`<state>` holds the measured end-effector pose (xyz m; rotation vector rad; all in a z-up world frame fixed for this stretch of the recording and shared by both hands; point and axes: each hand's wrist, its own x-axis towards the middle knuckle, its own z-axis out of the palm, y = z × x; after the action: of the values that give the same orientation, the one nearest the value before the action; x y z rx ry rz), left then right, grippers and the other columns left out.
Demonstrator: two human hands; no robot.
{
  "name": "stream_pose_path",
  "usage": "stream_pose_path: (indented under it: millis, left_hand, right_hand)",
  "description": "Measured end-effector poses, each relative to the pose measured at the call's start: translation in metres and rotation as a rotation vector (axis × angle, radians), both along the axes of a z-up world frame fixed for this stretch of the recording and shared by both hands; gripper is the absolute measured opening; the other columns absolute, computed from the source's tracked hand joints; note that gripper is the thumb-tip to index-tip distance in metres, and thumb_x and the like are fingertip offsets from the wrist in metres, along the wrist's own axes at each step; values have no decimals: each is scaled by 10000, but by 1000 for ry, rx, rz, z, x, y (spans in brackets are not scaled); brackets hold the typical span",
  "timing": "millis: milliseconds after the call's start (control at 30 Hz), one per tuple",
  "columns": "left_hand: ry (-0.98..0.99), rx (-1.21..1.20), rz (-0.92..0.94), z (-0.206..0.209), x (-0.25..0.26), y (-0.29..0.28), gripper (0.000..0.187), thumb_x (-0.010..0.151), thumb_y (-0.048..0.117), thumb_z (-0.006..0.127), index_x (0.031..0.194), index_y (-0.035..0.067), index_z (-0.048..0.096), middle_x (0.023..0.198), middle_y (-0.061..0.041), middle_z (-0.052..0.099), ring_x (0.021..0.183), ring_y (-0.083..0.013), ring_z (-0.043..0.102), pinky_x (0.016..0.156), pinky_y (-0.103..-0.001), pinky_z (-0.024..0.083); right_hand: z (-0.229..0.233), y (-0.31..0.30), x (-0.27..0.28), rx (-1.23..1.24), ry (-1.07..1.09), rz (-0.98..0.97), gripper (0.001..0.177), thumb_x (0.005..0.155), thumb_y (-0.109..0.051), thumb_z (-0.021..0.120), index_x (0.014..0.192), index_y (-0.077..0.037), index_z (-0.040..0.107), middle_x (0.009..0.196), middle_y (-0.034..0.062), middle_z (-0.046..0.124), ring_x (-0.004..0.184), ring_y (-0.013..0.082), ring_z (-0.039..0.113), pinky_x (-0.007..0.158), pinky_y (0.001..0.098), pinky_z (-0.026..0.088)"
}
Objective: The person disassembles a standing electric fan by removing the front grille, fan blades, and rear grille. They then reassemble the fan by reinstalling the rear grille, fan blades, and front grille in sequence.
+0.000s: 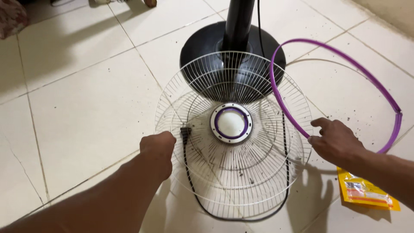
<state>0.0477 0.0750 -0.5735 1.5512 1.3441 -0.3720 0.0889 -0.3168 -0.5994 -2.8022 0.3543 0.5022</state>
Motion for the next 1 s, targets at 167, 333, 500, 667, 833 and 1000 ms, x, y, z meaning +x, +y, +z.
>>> stream_pose_path:
  millis: [167, 333, 500, 667, 833, 1000]
  left_hand:
    - [-256, 214, -152, 19, -3, -2, 620, 836, 88, 610, 1445, 97, 493, 1351, -144, 600, 1070, -298, 661, 796, -422, 580]
    - [-319, 338, -473, 77, -3, -7, 658, 852, 123, 643, 1491, 93, 488, 1371, -172, 646, 1139, -302, 691, 926, -394, 573]
    - [-336, 89, -595, 217, -3, -21, 624, 901, 142, 650, 1494, 115, 457, 1475, -132, 542, 1279, -276, 603, 1033, -389, 540]
    - [-243, 14, -635, 357, -1, -35, 579, 940, 206, 623, 1499, 137, 487, 1478, -158, 586, 1364, -307, 563, 1133, -429, 462]
    - [-202, -60, -606, 475, -6, -32, 581, 936, 198, 639, 1496, 135, 496, 1492, -141, 580, 1394, -300, 538, 1171, -431, 428]
    - [-192, -38, -557, 559, 0, -24, 589, 945, 221, 633, 1511, 164, 482, 1492, -121, 585, 1378, -296, 562, 1166, -427, 467]
  right_hand:
    - [16, 2, 3, 36, -22, -79, 540, 920, -269, 679, 1429, -108, 601, 1310, 175, 701, 1181, 330, 687, 1068, 437, 536]
    - [79, 11, -3, 176, 16, -139, 536, 915, -263, 676, 1425, -112, 613, 1277, 160, 757, 1149, 306, 723, 1046, 417, 553]
    - [218, 22, -20, 308, 200, -174, 486, 954, -284, 671, 1406, -114, 606, 1229, 108, 700, 1105, 247, 682, 1011, 422, 555]
    - [357, 21, -25, 337, 294, -200, 483, 978, -317, 664, 1415, -121, 599, 1229, 120, 706, 1114, 237, 675, 988, 412, 545]
    - [475, 21, -23, 388, 320, -229, 491, 967, -326, 669, 1411, -130, 600, 1213, 107, 689, 1076, 248, 721, 927, 415, 565]
    - [559, 23, -3, 406, 309, -222, 471, 958, -333, 675, 1384, -150, 593, 1202, 100, 727, 1087, 242, 691, 935, 424, 558]
